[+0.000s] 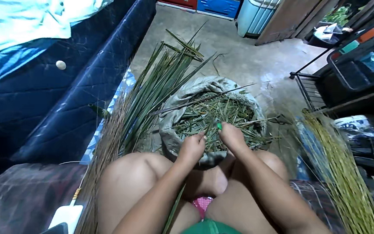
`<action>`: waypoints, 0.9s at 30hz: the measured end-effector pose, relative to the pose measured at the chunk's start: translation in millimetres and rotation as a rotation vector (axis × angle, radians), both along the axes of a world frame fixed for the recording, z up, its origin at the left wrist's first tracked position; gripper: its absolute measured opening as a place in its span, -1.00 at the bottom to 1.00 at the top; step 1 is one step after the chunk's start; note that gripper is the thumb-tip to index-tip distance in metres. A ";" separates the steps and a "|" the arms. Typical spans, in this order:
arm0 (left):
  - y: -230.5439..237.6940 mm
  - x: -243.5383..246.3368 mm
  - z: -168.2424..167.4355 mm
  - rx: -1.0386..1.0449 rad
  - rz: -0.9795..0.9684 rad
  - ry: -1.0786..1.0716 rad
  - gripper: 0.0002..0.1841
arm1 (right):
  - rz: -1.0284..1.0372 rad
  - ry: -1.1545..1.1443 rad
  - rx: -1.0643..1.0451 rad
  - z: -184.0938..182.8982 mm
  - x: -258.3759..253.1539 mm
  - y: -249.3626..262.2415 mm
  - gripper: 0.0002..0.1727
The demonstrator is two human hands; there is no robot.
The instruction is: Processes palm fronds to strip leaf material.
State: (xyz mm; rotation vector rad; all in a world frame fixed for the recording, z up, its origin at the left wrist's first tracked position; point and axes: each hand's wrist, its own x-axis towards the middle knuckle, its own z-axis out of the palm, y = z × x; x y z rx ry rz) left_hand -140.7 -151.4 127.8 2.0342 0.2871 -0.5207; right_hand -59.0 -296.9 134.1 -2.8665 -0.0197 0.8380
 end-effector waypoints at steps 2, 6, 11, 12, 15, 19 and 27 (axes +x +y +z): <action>0.0 -1.0 1.1 -0.015 0.013 -0.016 -0.51 | -0.039 -0.004 0.033 5.8 4.0 -2.0 -0.60; 3.2 -3.0 -2.7 -0.001 0.038 -0.050 -0.58 | 0.114 0.128 0.231 12.5 -29.2 7.6 -0.64; 2.9 -3.7 -0.3 -0.018 0.034 -0.078 -0.55 | 0.061 0.066 0.114 5.8 -14.1 2.8 -0.63; 1.7 -3.5 1.2 -0.022 0.031 -0.079 -0.54 | 0.013 0.033 0.084 4.6 -4.2 -1.8 -0.62; 0.2 -4.8 4.4 -0.050 0.043 -0.099 -0.55 | -0.100 -0.058 0.054 7.9 13.9 -12.2 -0.62; 1.0 -8.8 9.7 -0.074 0.067 -0.133 -0.55 | -0.047 -0.055 0.228 18.9 -4.1 -8.8 -0.62; -2.3 -19.2 22.9 -0.091 0.070 -0.276 -0.43 | 0.130 -0.073 0.721 36.8 -24.9 -25.1 -0.78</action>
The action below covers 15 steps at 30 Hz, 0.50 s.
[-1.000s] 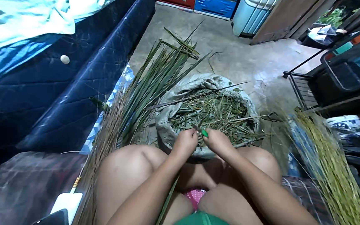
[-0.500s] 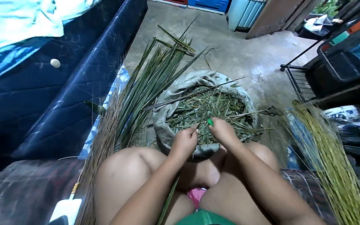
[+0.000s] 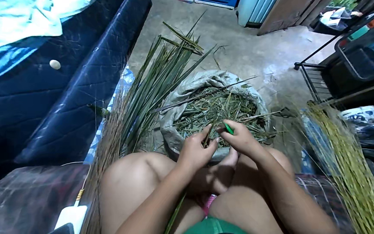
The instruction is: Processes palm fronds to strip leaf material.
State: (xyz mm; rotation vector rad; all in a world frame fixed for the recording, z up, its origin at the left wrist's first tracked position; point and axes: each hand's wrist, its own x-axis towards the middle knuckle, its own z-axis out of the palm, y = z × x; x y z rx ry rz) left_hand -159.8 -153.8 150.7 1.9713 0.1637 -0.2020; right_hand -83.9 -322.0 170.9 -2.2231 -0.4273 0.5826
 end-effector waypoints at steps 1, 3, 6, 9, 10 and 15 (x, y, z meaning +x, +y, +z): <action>-0.2 0.0 1.1 0.004 -0.001 -0.001 -0.43 | 0.042 0.007 0.028 -0.2 2.0 -3.8 -0.80; 0.3 0.2 3.7 0.023 -0.011 0.012 -0.45 | 0.102 0.044 0.032 -3.8 6.6 -9.1 -0.81; 0.8 1.8 4.2 0.042 -0.018 0.048 -0.47 | 0.143 0.128 -0.044 -7.5 9.8 -9.6 -0.80; 1.1 2.7 1.9 0.029 -0.007 0.060 -0.53 | 0.187 0.165 -0.127 -6.4 7.3 -3.8 -0.79; 1.0 2.9 0.5 0.026 -0.002 0.057 -0.56 | 0.197 0.162 -0.138 -7.3 5.9 -1.9 -0.79; -0.1 -0.4 -1.8 0.017 0.030 -0.030 -0.52 | 0.190 0.154 -0.067 -2.6 -1.0 1.8 -0.82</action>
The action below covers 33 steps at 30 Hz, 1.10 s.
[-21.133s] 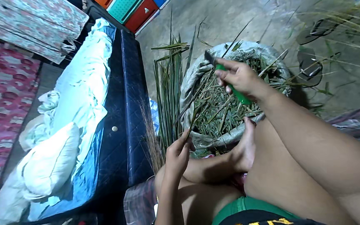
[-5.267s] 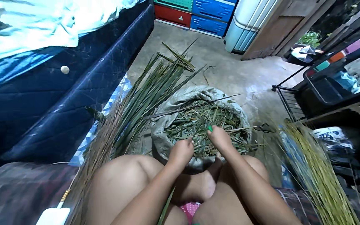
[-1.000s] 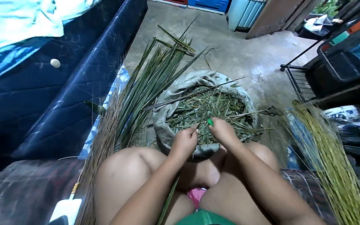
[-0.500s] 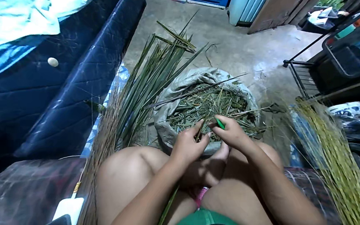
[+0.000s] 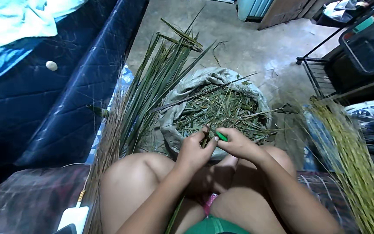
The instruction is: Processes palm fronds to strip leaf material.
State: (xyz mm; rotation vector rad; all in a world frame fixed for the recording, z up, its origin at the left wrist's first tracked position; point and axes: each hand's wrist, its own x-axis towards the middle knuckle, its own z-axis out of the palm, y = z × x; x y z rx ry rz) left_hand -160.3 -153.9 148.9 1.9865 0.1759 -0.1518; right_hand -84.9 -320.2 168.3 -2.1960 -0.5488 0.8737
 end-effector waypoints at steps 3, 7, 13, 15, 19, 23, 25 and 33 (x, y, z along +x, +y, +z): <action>1.1 -3.8 6.1 -0.041 0.021 -0.041 -0.39 | -0.115 -0.057 0.176 5.2 -7.7 -1.7 -0.86; 4.8 -6.5 6.0 -0.072 0.022 -0.153 -0.24 | -0.267 -0.110 0.482 11.7 -21.0 -1.3 -0.89; 8.6 -13.2 11.3 -0.069 0.013 -0.245 -0.04 | -0.210 -0.125 0.743 23.7 -37.2 -5.0 -0.74; 9.5 -15.2 13.9 -0.054 0.025 -0.257 -0.06 | -0.198 -0.127 0.719 29.6 -39.4 -6.3 -0.75; 8.9 -15.3 15.4 0.025 0.031 -0.245 -0.17 | -0.179 -0.127 0.672 37.6 -44.0 -5.7 -0.78; 7.9 -14.5 16.2 0.056 0.013 -0.227 -0.06 | -0.107 -0.215 0.532 37.7 -56.9 3.4 -0.75; 9.2 -14.8 20.0 0.072 -0.002 -0.167 -0.01 | -0.099 -0.238 0.482 34.3 -62.5 9.5 -0.76; 11.6 -13.2 16.3 0.122 -0.030 -0.120 -0.06 | -0.119 -0.367 0.402 27.8 -73.3 19.9 -0.76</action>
